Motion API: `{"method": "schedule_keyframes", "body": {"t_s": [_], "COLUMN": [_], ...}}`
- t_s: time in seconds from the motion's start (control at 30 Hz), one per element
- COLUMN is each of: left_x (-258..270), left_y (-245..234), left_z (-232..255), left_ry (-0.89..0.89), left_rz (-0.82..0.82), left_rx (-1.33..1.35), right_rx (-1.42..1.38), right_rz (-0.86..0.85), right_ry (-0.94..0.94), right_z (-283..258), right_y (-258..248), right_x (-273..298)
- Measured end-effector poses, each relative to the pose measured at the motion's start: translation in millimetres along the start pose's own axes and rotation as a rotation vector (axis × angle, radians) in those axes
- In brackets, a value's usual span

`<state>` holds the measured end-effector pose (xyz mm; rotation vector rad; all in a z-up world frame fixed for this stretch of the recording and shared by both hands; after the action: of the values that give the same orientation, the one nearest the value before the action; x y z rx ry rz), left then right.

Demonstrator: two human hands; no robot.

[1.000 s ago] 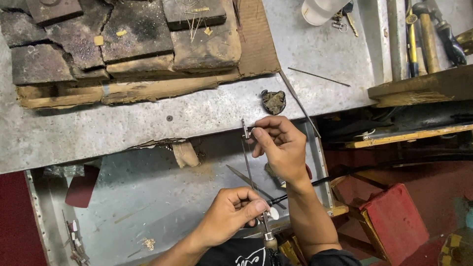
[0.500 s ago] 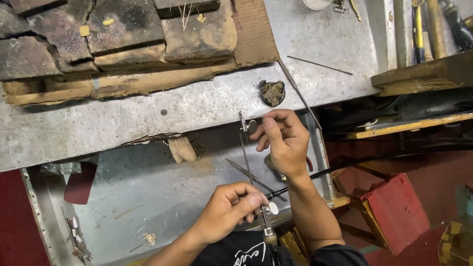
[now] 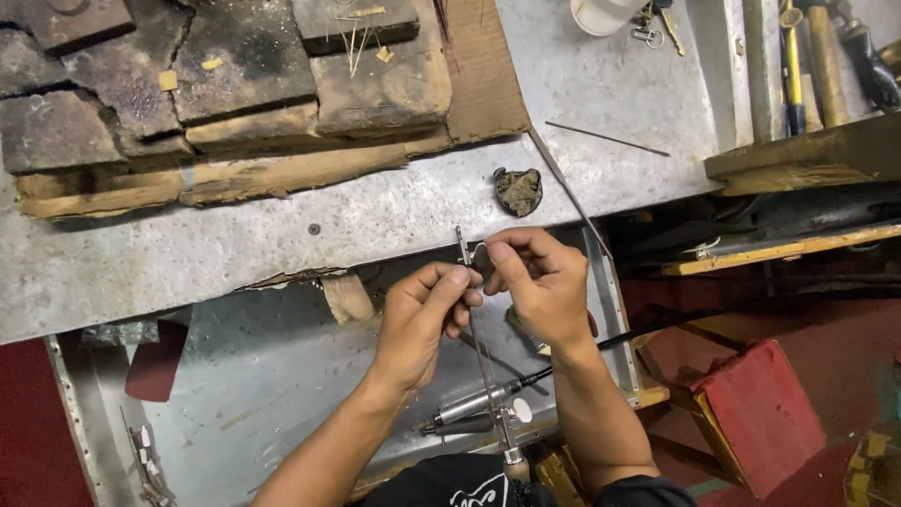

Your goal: Using a jeweler's saw to cut a small metal piece on a wooden bench pin.

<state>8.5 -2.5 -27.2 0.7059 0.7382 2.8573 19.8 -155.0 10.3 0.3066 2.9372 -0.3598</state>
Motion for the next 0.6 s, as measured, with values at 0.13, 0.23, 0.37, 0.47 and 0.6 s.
{"method": "schedule_keyframes", "body": {"t_s": [0.13, 0.23, 0.37, 0.47, 0.6], "left_x": [-3, -6, -7, -8, -8], "left_y": [-2, -4, -4, -4, -4], "left_z": [-9, -13, -15, -17, -18], "left_ry": [-0.026, -0.048, -0.054, -0.055, -0.05], "left_rz": [0.01, 0.004, -0.003, -0.005, -0.017], "left_rx": [0.023, 0.054, 0.046, 0.047, 0.057], "right_rx": [-0.035, -0.061, -0.156, -0.166, -0.148], "right_rz": [-0.01, -0.056, -0.085, -0.088, -0.089], "right_ry": [0.019, 0.011, 0.028, 0.015, -0.008], "right_z": [2, 3, 2, -3, -5], "right_y": [1, 0, 1, 1, 1], "right_x": [0, -1, -2, -2, -2]}}
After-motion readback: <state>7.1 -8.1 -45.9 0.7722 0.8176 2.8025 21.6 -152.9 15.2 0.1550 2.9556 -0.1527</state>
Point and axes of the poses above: each hand's wrist, its own x-axis away from the middle knuckle, its own y-axis out of the palm, z = x × y, the point moved 3 cm from there along -x, towards the middle knuckle, and after that the axes turned 1 degree about z, right-handed, at the moved point
